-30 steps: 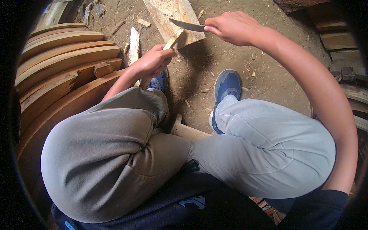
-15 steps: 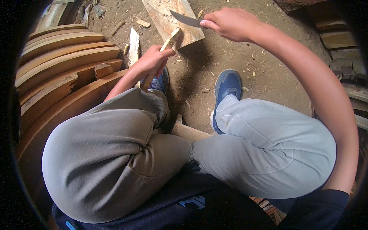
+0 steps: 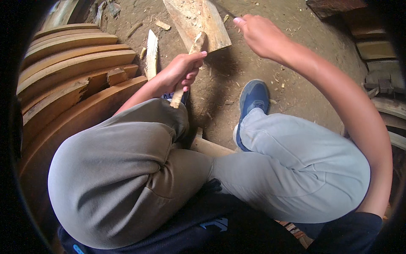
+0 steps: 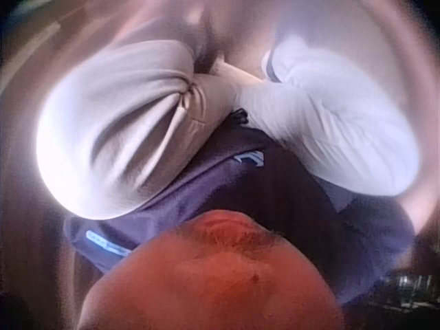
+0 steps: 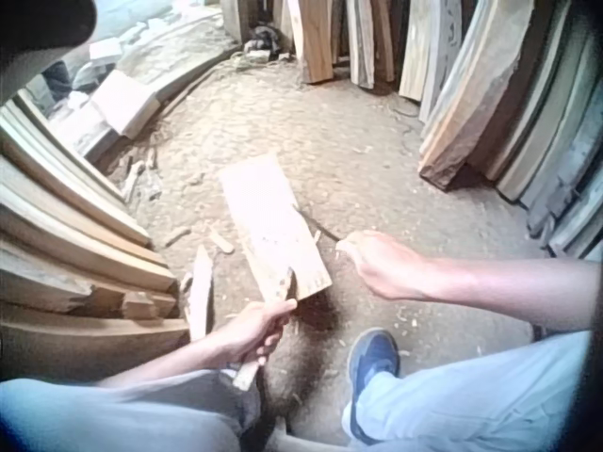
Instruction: The person sits on the ground and uses a knife to carve a small piece of wood held in the left hand. The person repeatedly shaves thin layers from the wood, rotating it to work different sides, and occasionally pauses to inspect the carved surface.
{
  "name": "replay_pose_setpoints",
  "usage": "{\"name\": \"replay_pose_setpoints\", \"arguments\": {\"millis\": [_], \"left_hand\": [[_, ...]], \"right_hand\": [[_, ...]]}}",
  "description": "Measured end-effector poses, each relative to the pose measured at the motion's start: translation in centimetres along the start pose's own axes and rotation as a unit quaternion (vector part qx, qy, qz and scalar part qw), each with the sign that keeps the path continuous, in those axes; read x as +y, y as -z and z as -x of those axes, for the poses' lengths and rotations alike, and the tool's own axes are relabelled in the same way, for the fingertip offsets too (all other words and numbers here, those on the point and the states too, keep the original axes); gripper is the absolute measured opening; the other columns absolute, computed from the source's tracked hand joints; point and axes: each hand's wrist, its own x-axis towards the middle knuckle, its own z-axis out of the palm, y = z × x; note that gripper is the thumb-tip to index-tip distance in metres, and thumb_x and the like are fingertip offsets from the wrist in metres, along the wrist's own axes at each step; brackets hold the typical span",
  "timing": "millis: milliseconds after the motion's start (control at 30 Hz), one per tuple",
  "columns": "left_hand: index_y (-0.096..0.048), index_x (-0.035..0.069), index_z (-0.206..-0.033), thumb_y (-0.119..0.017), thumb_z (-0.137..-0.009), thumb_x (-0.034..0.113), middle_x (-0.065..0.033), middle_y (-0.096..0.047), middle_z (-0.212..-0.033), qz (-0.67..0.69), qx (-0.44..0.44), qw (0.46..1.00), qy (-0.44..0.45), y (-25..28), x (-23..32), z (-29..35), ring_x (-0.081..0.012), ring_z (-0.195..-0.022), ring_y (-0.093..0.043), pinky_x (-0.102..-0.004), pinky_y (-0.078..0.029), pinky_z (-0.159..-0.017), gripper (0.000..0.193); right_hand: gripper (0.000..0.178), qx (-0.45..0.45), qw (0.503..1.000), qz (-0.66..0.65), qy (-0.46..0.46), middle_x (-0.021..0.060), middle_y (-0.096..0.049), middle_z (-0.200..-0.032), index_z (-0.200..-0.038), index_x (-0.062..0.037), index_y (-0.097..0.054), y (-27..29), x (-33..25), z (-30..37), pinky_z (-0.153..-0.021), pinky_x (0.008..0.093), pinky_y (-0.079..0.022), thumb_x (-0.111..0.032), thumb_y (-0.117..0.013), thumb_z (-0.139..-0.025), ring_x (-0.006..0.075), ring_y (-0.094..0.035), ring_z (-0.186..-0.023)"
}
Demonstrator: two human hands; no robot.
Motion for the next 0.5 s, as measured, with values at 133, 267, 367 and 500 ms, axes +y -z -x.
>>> {"name": "replay_pose_setpoints", "arguments": {"millis": [133, 267, 367, 500], "left_hand": [[-0.039, 0.015, -0.067, -0.055, -0.098, 0.038, 0.0016, -0.038, -0.052, 0.033, 0.005, 0.999, 0.000, -0.6, 0.0, 0.0, -0.0111, -0.038, -0.038, -0.0305, -0.039, -0.036, 0.042], [-0.034, 0.018, -0.064, -0.056, -0.098, 0.041, 0.0047, -0.031, -0.052, 0.027, 0.027, 0.999, -0.022, -1.0, -0.6, -0.1, -0.0091, -0.038, -0.034, -0.0283, -0.034, -0.035, 0.046], [-0.034, 0.019, -0.066, -0.056, -0.098, 0.038, 0.0056, -0.030, -0.054, 0.046, 0.029, 0.998, -0.022, -1.0, -0.9, 0.0, -0.0089, -0.041, -0.031, -0.0288, -0.032, -0.036, 0.044], [-0.034, 0.018, -0.070, -0.056, -0.099, 0.035, 0.0066, -0.028, -0.056, 0.075, 0.013, 0.997, -0.012, -1.0, -0.7, 0.2, -0.0080, -0.043, -0.028, -0.0280, -0.028, -0.037, 0.040]], "right_hand": [[0.046, 0.080, 0.996, -0.017, 0.027, 0.0288, -0.066, -0.096, -0.100, 0.0062, -0.062, 0.4, 1.2, -0.5, -0.086, 0.0531, -0.045, -0.034, -0.040, -0.104, 0.0461, -0.062, -0.095], [0.047, 0.112, 0.993, -0.025, 0.012, 0.0290, -0.066, -0.094, -0.100, 0.0071, -0.063, 0.7, 1.4, -0.4, -0.085, 0.0515, -0.046, -0.035, -0.043, -0.103, 0.0454, -0.063, -0.093], [0.046, 0.066, 0.996, -0.030, -0.045, 0.0262, -0.067, -0.090, -0.100, 0.0062, -0.062, 1.5, 0.0, 0.2, -0.082, 0.0487, -0.048, -0.037, -0.045, -0.102, 0.0419, -0.064, -0.088], [0.046, -0.041, 0.994, -0.035, -0.099, 0.0191, -0.062, -0.076, -0.091, 0.0043, -0.059, 2.1, -0.3, 0.6, -0.075, 0.0454, -0.047, -0.038, -0.046, -0.103, 0.0332, -0.062, -0.074]]}}
